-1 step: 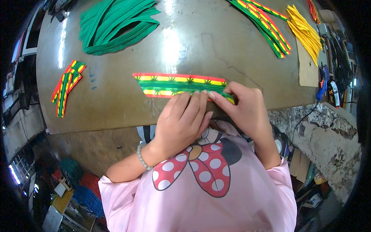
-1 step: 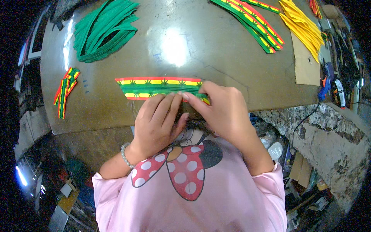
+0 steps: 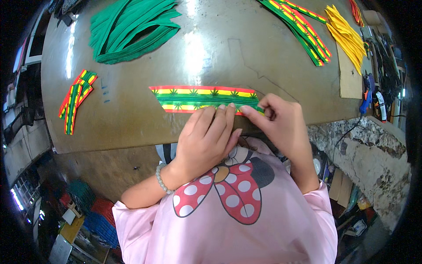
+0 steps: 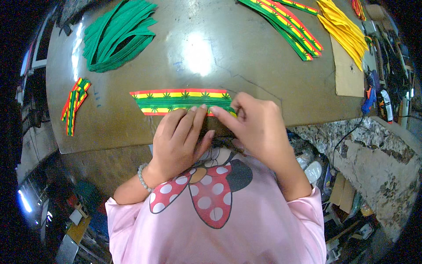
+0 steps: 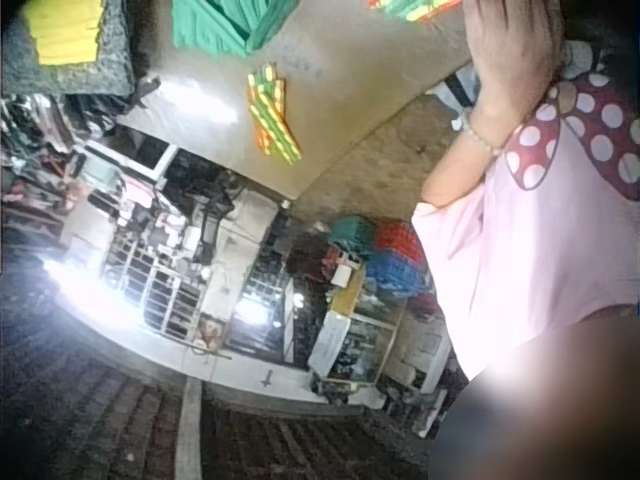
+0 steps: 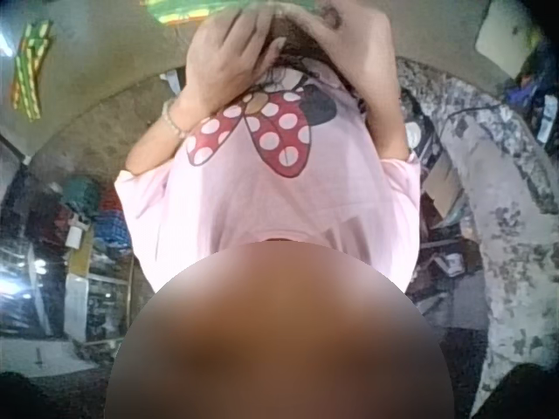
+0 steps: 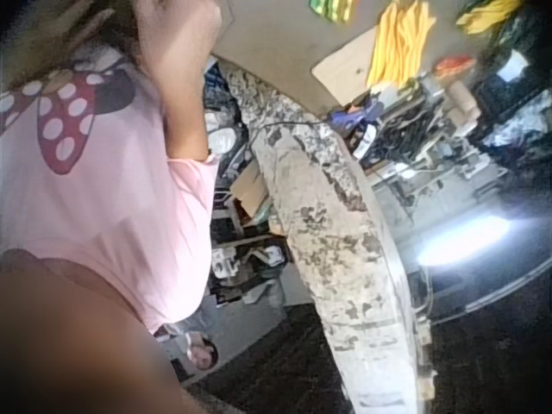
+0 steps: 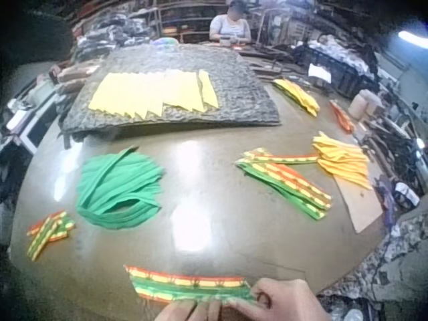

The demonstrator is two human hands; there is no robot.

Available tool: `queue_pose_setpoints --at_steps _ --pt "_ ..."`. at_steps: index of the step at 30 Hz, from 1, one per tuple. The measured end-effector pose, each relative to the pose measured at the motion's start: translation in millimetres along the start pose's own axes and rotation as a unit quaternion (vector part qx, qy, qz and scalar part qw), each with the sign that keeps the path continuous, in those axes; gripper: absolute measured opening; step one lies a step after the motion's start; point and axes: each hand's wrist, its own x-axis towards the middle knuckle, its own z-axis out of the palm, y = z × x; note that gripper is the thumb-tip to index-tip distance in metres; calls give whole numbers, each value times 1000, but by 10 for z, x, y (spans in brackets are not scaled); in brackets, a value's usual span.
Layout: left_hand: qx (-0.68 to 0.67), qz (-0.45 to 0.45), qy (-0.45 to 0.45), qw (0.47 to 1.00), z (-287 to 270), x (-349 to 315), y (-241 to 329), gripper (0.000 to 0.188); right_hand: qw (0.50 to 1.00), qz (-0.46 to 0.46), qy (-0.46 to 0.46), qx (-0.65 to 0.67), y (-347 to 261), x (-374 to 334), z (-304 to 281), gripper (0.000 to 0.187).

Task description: The person assembles decorative strips by layering green felt over patterned red-yellow-green fabric. They fold the edges over to enclose the patterned layer, then place the finished strips into a growing pile on the table.

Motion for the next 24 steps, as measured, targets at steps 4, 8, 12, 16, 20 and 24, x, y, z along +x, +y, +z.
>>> queue_pose_setpoints --at_steps 4,8,12,16,20,24 --pt "-8 1 -9 1000 10 -37 -26 54 998 -6 1 61 95 -49 -47 29" --pt "-15 2 -1 1000 40 -44 -57 54 997 -7 4 78 162 -48 -24 27" --pt "-20 -4 5 1000 37 -68 -68 54 998 -6 -4 66 172 -38 -34 26" --pt "-24 -2 -7 1000 26 -85 -95 55 997 -1 -13 78 177 -29 -63 26" --pt "-28 -8 -14 999 14 -84 -100 55 996 -3 -7 92 186 -34 -45 26" --pt "-16 -6 -14 1000 14 -77 -95 50 997 -18 14 76 188 -31 -16 26"
